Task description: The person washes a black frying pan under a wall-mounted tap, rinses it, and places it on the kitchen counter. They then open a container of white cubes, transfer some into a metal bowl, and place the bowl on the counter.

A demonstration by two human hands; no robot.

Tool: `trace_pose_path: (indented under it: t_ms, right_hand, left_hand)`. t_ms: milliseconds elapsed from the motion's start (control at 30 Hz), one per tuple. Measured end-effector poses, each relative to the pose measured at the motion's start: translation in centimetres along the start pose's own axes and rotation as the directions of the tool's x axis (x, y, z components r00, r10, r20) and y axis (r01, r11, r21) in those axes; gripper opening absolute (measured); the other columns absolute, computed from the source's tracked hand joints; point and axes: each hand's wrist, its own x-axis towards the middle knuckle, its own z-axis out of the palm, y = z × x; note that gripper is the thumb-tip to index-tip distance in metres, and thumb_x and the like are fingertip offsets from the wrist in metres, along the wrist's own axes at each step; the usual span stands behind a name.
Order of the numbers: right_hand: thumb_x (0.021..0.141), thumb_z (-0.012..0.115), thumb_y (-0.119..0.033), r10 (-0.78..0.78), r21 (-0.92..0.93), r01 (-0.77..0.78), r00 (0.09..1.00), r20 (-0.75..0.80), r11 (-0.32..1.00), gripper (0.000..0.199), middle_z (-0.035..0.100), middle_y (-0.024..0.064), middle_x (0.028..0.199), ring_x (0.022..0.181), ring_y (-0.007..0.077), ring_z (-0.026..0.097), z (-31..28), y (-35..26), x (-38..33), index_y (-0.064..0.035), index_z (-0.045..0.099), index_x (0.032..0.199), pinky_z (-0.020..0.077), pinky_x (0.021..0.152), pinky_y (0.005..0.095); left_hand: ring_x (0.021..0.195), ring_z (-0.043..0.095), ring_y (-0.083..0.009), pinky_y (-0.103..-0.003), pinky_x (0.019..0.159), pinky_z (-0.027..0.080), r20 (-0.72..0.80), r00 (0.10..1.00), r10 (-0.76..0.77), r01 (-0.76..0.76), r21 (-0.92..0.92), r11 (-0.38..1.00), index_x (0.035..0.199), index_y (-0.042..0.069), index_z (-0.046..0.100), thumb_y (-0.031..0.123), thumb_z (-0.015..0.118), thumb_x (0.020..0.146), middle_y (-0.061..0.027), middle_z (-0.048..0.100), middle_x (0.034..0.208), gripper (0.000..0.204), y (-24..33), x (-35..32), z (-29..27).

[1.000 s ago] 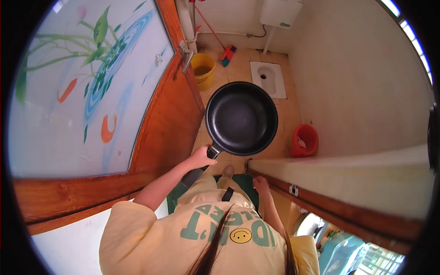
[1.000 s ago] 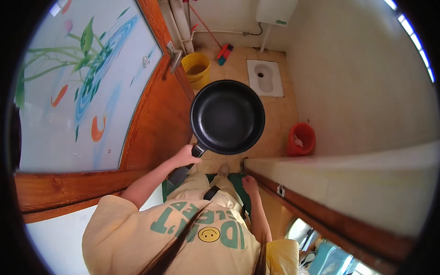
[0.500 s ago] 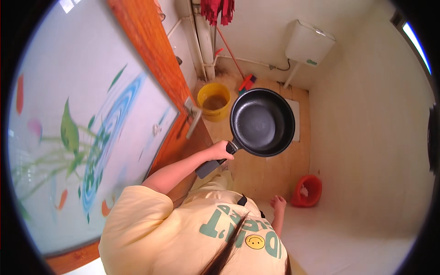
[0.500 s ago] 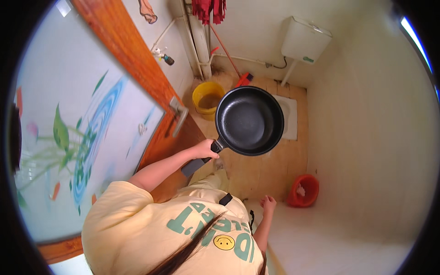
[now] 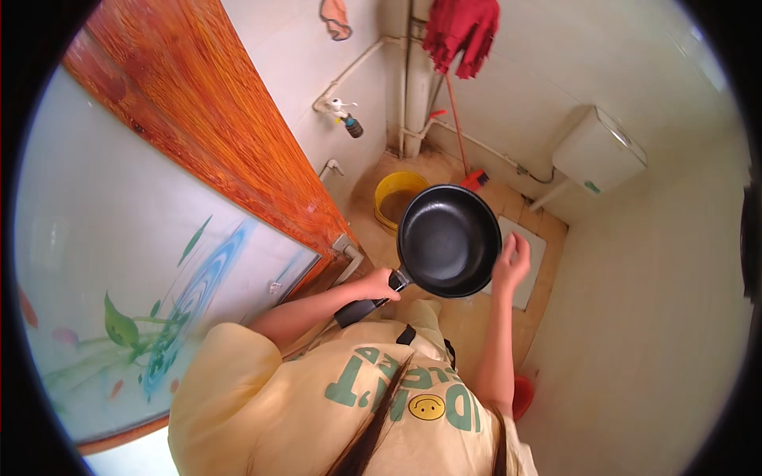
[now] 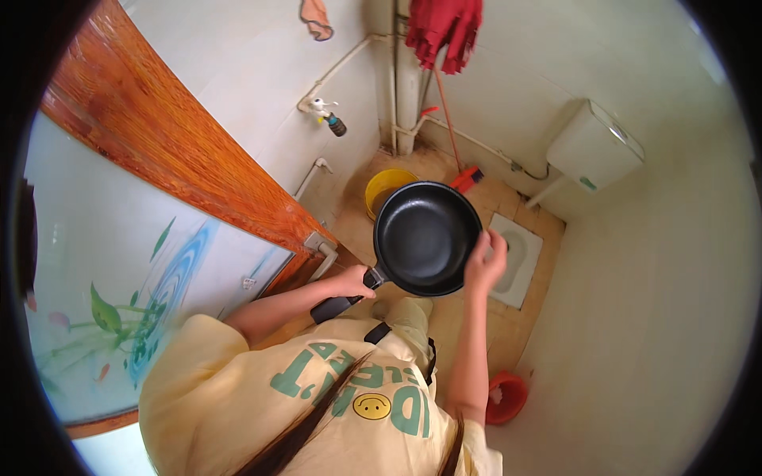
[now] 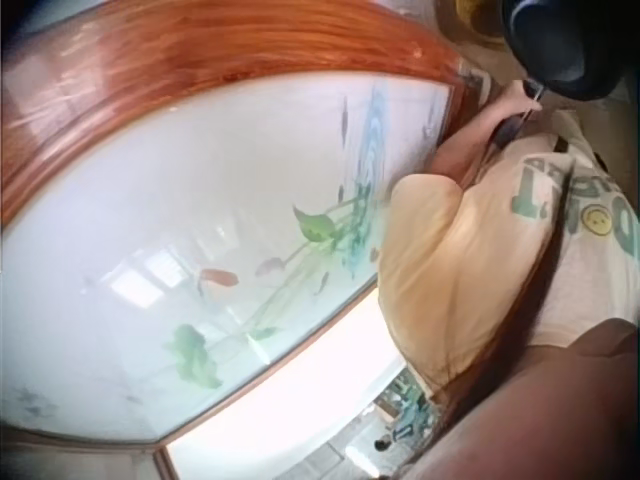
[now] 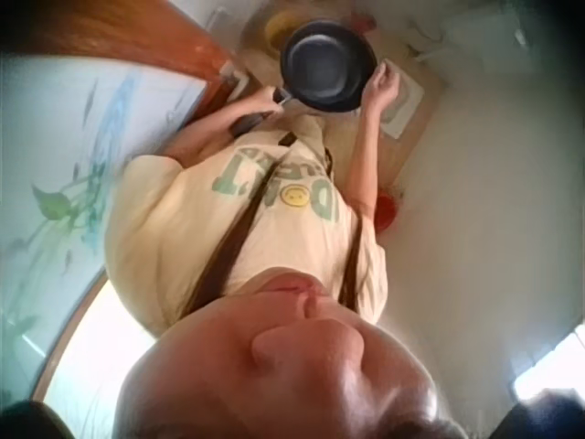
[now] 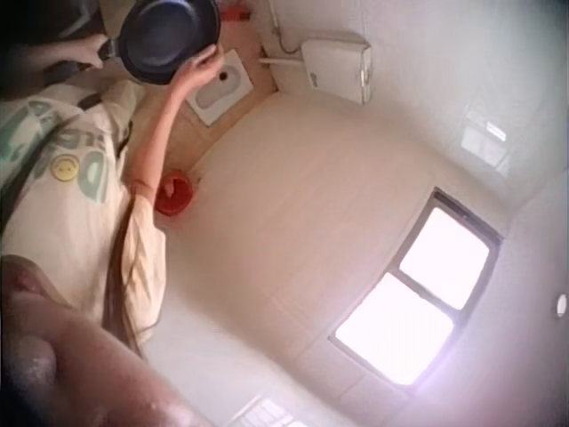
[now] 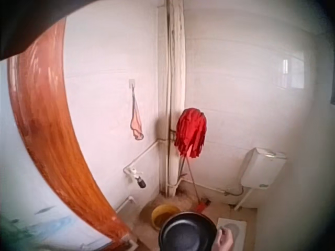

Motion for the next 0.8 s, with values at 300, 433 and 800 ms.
trace_pose_path:
  t_ms: [300, 433, 800]
  right_hand:
    - [0.082, 0.051, -0.036, -0.369, 0.118, 0.377, 0.715, 0.594, 0.919, 0.031, 0.059, 0.0121, 0.088, 0.084, 0.0298, 0.055, 30.8, -10.5, 8.4, -0.0068, 0.058, 0.09, 0.0402, 0.074, 0.0444]
    - [0.084, 0.044, -0.043, -0.382, 0.0, 0.499, 0.662, 0.646, 0.866, 0.038, 0.057, 0.0106, 0.095, 0.089, 0.0277, 0.054, 41.8, -12.0, 8.0, -0.0081, 0.057, 0.092, 0.0363, 0.079, 0.0476]
    - [0.085, 0.044, -0.031, -0.564, 0.168, 0.639, 0.487, 0.667, 0.75, 0.03, 0.057, 0.0096, 0.084, 0.078, 0.0266, 0.055, 54.7, -10.0, 12.4, -0.0058, 0.059, 0.082, 0.0343, 0.083, 0.0447]
  left_hand:
    - [0.067, 0.058, -0.026, -0.034, 0.061, 0.045, -0.38, 0.925, -0.007, 0.014, 0.014, 1.0, 0.08, -0.001, 0.057, 0.027, 0.07, 0.052, -0.0143, 0.059, 0.069, 0.041, -2.1, 5.5, -0.9]
    - [0.063, 0.057, -0.0243, -0.033, 0.06, 0.045, -0.446, 0.874, -0.195, 0.089, -0.248, 0.965, 0.079, -0.002, 0.056, 0.027, 0.07, 0.052, -0.0129, 0.059, 0.068, 0.041, -1.5, 7.7, -1.6]
    - [0.063, 0.058, -0.0223, -0.031, 0.06, 0.046, -0.464, 0.704, -0.537, 0.235, -0.561, 0.793, 0.079, -0.003, 0.057, 0.029, 0.071, 0.053, -0.0133, 0.059, 0.069, 0.043, -0.4, 16.3, -7.2]
